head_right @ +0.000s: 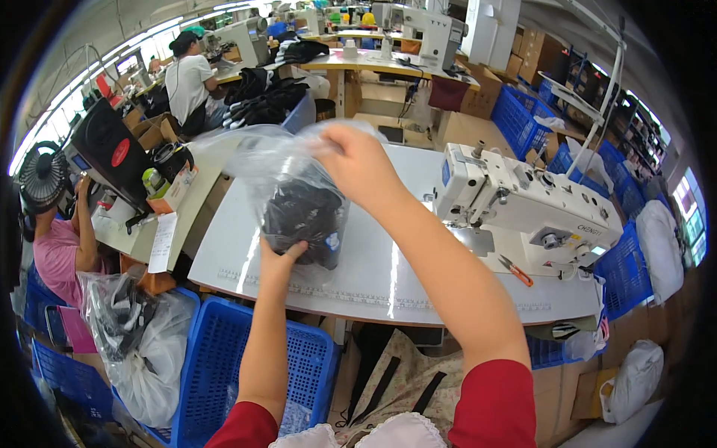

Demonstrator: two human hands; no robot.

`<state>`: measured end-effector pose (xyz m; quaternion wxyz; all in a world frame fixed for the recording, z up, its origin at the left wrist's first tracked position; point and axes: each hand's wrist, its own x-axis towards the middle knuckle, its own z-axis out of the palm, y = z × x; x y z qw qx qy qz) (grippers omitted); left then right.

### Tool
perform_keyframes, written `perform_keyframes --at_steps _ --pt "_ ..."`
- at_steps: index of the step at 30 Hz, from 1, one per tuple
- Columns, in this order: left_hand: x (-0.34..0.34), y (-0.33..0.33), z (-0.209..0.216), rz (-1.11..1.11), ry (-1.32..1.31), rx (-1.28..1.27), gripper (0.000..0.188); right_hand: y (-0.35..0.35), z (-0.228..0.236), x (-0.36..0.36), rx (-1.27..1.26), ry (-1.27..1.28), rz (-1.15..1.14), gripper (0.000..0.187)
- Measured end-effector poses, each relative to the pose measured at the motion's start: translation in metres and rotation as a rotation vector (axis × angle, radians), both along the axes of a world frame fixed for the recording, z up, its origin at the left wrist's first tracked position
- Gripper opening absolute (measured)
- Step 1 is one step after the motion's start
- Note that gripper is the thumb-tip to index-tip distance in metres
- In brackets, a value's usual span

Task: The recorder is organizing black garment components, checking a notebook, and preparing materials at a sewing station.

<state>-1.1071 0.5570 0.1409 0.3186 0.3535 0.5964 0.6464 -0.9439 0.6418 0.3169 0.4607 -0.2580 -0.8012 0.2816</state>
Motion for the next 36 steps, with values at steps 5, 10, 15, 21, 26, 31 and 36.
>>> perform_keyframes --at_steps 5,10,15,21,26,31,36 --pt "-0.051 0.012 0.014 -0.174 -0.429 0.233 0.061 0.033 0.050 -0.037 -0.067 -0.081 0.127 0.023" --pt "-0.084 0.016 0.021 -0.218 -0.603 0.298 0.051 0.047 0.080 -0.053 -0.081 -0.031 0.330 0.021" --pt "-0.094 0.006 0.028 -0.219 -0.888 0.268 0.061 0.057 0.084 -0.079 -0.237 0.011 0.417 0.018" --pt "-0.084 -0.012 0.054 -0.079 -1.020 0.267 0.043 0.054 0.109 -0.088 -0.525 0.038 0.638 0.015" --pt "-0.066 -0.033 0.059 -0.099 -0.905 0.340 0.051 0.051 0.110 -0.045 -0.501 -0.071 0.860 0.022" --pt "-0.049 -0.062 0.049 -0.091 -0.723 0.322 0.054 0.032 0.054 0.015 -0.708 0.043 1.098 0.021" --pt "-0.029 -0.084 0.057 -0.134 -0.609 0.272 0.055 -0.009 0.041 0.051 -1.084 0.197 1.139 0.029"
